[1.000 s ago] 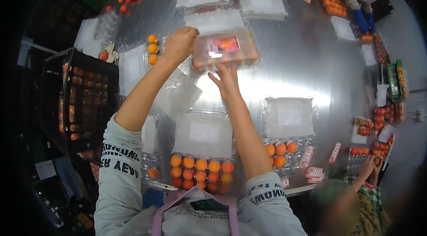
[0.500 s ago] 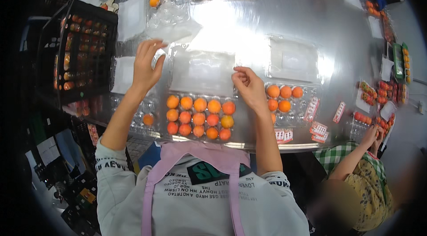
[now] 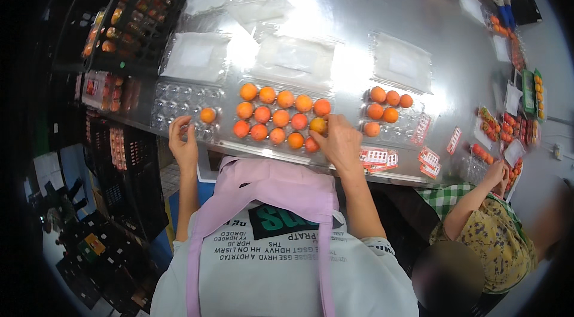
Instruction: The person places small orange fruits into clear plastic trays, seals them with lids, and applies labels. The person then places the finished packages into a black crate. Another person works alongside at the same table.
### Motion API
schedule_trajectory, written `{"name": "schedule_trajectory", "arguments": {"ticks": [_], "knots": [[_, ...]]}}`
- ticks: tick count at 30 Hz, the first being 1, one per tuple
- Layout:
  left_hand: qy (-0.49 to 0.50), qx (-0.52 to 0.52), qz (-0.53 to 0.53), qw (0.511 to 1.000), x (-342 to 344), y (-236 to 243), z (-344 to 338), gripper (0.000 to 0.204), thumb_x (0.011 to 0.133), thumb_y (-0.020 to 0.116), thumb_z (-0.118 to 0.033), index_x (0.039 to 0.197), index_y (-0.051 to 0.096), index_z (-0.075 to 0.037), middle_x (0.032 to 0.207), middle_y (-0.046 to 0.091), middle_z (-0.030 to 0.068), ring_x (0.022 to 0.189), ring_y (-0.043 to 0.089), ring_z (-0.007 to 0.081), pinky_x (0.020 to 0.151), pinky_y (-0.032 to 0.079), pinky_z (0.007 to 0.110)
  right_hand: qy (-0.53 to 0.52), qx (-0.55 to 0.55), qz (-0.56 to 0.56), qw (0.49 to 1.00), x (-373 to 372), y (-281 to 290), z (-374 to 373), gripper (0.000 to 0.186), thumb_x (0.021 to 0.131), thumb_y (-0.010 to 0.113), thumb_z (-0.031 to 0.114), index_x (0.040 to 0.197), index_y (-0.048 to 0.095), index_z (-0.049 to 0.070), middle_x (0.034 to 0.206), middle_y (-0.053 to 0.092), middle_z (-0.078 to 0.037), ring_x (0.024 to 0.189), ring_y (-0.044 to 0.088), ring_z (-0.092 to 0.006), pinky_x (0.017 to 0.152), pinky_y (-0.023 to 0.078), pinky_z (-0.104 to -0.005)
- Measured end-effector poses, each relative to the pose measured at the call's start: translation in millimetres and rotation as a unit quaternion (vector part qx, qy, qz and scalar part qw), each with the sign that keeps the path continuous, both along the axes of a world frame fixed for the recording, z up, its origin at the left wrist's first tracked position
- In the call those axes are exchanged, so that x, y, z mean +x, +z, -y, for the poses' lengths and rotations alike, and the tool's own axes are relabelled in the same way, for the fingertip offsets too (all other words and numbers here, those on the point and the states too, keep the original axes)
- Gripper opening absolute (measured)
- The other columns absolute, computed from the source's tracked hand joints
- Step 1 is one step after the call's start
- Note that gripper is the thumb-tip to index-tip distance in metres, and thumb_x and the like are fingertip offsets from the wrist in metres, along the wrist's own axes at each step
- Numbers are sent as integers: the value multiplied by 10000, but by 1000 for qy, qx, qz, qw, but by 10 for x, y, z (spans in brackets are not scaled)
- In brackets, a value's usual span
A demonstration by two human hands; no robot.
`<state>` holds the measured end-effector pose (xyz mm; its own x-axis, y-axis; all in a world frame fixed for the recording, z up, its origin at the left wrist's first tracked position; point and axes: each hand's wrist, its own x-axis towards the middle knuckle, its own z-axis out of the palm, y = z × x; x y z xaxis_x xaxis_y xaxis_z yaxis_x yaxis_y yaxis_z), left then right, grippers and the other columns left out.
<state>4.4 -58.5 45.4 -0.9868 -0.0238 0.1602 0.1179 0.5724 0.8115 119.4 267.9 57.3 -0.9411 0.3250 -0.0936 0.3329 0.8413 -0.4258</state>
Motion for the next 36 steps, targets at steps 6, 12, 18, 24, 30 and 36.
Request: {"name": "schedule_trajectory", "arguments": {"ticks": [6,12,18,24,30,36], "knots": [[0,55,21,998,-3,-86,74,181,809,574,39,966,636,-24,1048,576,84,911,585,178,748,500,276,18,43,11,999,-10,59,48,393,629,780,257,911,614,39,808,612,-96,715,624,-275,588,487,-380],[13,87,20,996,-71,-139,295,178,817,574,35,975,630,-25,1052,572,78,906,583,162,732,502,270,-94,-298,49,949,145,-106,-238,413,696,757,301,938,630,-8,870,650,-68,785,643,-187,642,517,-309],[70,123,45,989,-216,-359,683,171,831,571,39,991,610,-5,1037,551,69,884,577,141,711,493,241,-102,-757,-97,638,16,95,90,603,764,629,234,1286,408,30,1225,489,-138,961,548,-253,722,508,-309],[222,11,-32,974,-479,-509,1032,286,802,613,13,1078,585,-54,1147,488,92,1020,494,206,846,432,305,-62,-827,-62,555,-651,-34,483,590,800,526,197,1345,384,21,1313,436,-137,986,516,-246,684,492,-303],[418,235,9,877,-799,-813,1464,340,885,593,-130,1164,499,39,1127,494,143,1026,483,230,903,403,337,-60,-816,-40,574,-1462,175,755,522,924,449,172,1382,317,-40,1312,445,-223,1109,531,-299,769,545,-322],[471,332,-4,818,-964,-925,1563,351,941,512,-175,1215,361,-15,1173,467,158,1026,484,241,904,408,340,-36,-783,-3,621,-2117,13,634,468,965,492,250,1352,378,14,1180,563,-169,781,612,-163,601,514,-206]]}}
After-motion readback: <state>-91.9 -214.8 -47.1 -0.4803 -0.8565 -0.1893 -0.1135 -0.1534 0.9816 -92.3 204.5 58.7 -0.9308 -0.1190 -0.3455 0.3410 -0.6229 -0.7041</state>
